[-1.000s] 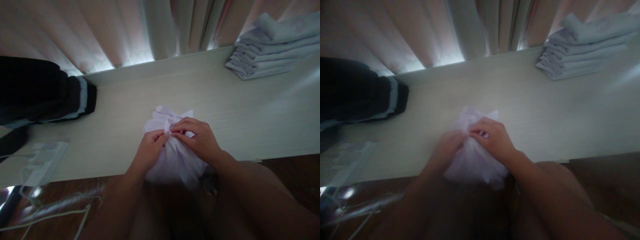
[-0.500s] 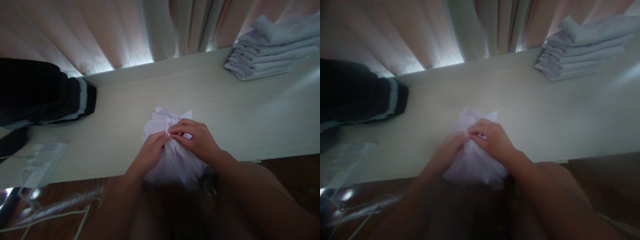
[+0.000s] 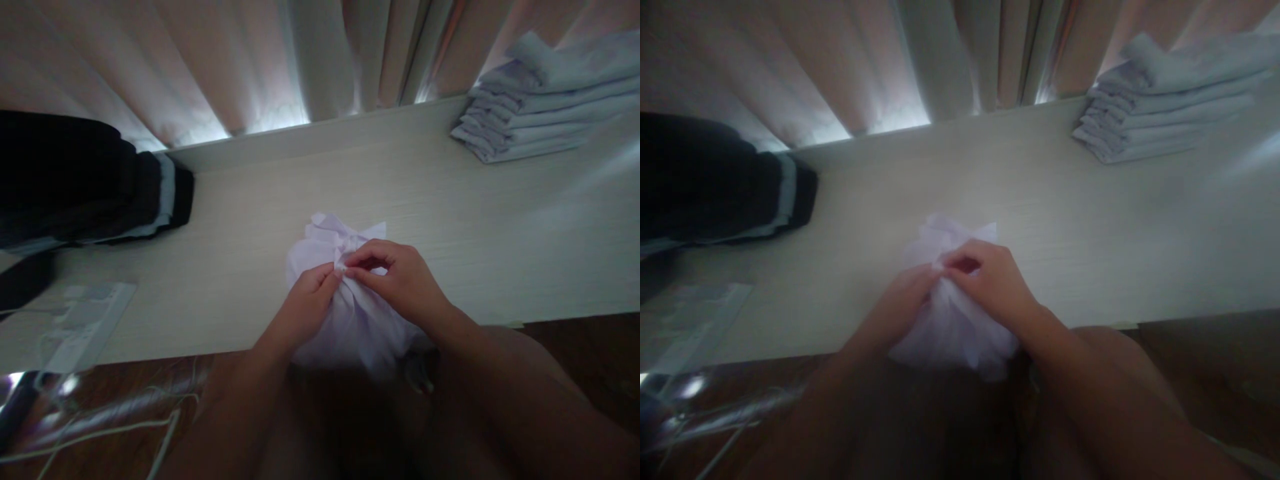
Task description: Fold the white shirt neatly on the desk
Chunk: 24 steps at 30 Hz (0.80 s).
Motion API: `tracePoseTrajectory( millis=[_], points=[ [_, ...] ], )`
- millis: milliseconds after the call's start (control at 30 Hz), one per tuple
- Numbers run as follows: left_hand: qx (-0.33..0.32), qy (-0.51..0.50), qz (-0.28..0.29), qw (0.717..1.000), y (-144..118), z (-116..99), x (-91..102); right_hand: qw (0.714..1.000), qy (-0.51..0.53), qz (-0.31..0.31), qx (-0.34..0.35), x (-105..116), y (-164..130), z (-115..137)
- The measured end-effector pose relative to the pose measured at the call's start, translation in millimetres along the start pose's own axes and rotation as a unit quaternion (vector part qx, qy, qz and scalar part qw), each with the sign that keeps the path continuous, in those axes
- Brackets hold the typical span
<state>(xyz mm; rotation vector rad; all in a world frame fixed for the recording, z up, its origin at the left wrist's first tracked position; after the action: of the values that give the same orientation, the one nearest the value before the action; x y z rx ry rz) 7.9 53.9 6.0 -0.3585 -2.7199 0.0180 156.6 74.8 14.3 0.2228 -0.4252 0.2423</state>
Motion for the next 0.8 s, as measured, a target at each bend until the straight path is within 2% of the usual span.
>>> tracePoseTrajectory(
  millis=[100,333,633,800],
  points=[
    [-0.010,0.027,0.004,1.000,1,2,-3.1,0.999,-0.016,-0.003,-0.045,0,-1,-7],
    [0.016,0.057,-0.005,0.998,4,11,-5.1,0.998,-0.029,0.006,-0.052,-1,-1,-8],
    [0.047,-0.030,-0.084,0.995,3,10,-0.8,0.996,0.003,0.001,-0.088,-1,-1,-12],
    [0.045,-0.022,-0.079,0.996,3,9,-0.5,0.994,0.052,0.022,-0.089,-4,-2,-19]
  ],
)
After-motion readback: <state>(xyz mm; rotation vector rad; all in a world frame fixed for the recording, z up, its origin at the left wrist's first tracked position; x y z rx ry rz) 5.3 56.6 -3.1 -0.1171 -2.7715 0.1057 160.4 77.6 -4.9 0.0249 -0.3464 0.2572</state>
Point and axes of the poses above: each hand's wrist, its own y-axis towards the middle knuckle, its own x-axis out of the back of the hand, z = x × y, the point moved 6 cm from there along y, towards the middle knuckle, and after that the axes turned 4 degrees about -x, right-handed, at the moved point
